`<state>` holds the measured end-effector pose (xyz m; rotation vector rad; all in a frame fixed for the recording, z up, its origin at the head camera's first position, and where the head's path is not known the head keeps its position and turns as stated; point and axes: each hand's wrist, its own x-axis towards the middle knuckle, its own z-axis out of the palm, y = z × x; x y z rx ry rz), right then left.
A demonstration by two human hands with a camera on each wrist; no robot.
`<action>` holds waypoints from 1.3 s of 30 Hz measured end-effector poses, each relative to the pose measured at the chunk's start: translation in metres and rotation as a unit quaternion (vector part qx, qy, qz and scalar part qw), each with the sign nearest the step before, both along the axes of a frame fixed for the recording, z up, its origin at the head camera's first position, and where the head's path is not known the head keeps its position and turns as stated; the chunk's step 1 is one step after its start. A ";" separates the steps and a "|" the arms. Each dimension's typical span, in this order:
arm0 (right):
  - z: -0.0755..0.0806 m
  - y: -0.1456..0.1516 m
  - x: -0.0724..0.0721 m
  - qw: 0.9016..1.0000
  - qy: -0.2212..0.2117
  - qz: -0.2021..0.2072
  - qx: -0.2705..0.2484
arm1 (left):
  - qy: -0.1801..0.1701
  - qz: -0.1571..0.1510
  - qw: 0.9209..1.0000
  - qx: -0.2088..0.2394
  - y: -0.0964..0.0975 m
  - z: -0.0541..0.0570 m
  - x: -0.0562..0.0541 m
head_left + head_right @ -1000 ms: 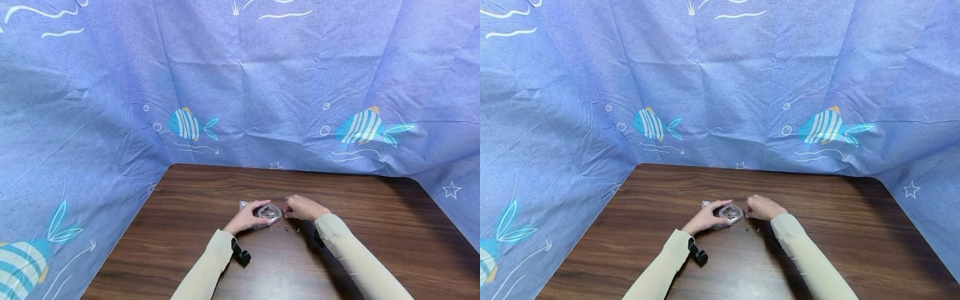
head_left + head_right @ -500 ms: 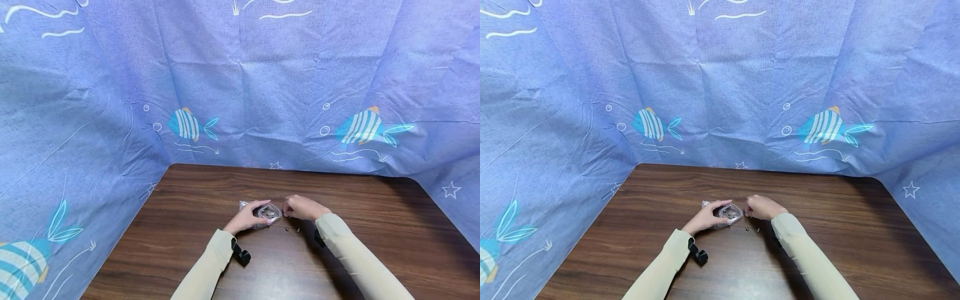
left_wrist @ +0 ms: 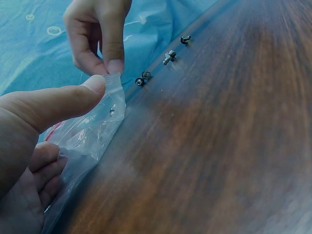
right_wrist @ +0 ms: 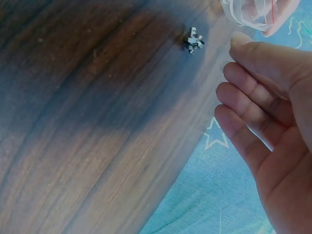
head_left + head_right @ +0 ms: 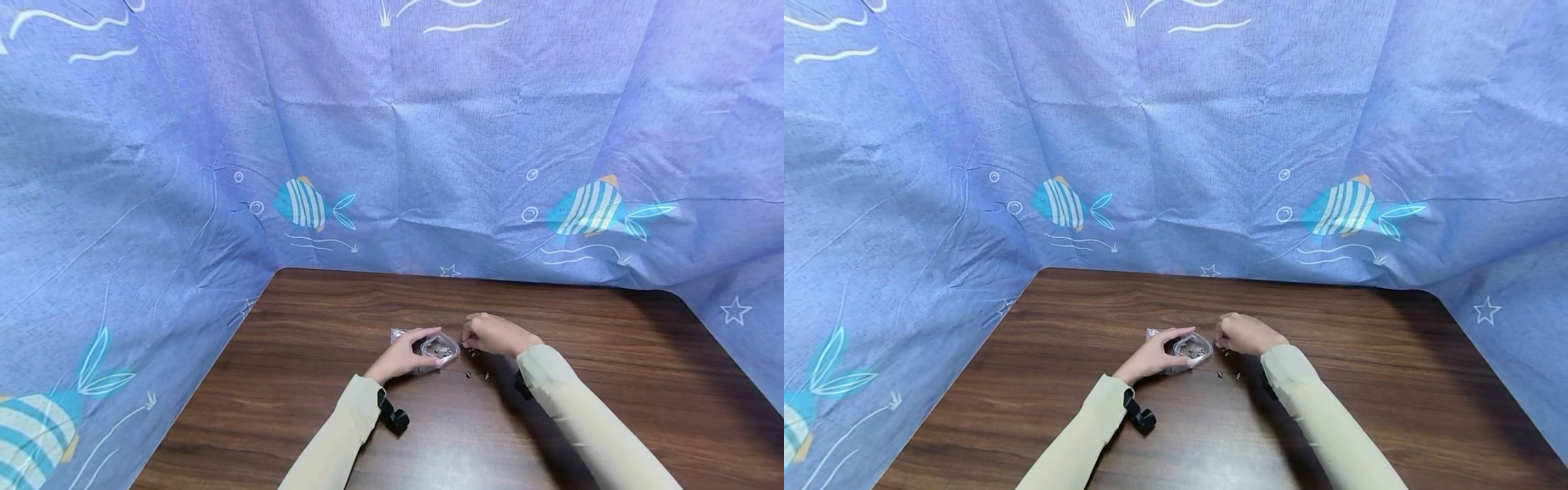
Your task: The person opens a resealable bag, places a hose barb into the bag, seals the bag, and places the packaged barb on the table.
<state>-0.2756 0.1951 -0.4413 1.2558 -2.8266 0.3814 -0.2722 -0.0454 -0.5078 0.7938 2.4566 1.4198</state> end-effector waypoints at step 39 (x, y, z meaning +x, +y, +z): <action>0.019 -0.026 0.002 0.999 0.032 0.026 0.003 | 0.011 -0.006 1.000 -0.004 -0.001 0.001 0.000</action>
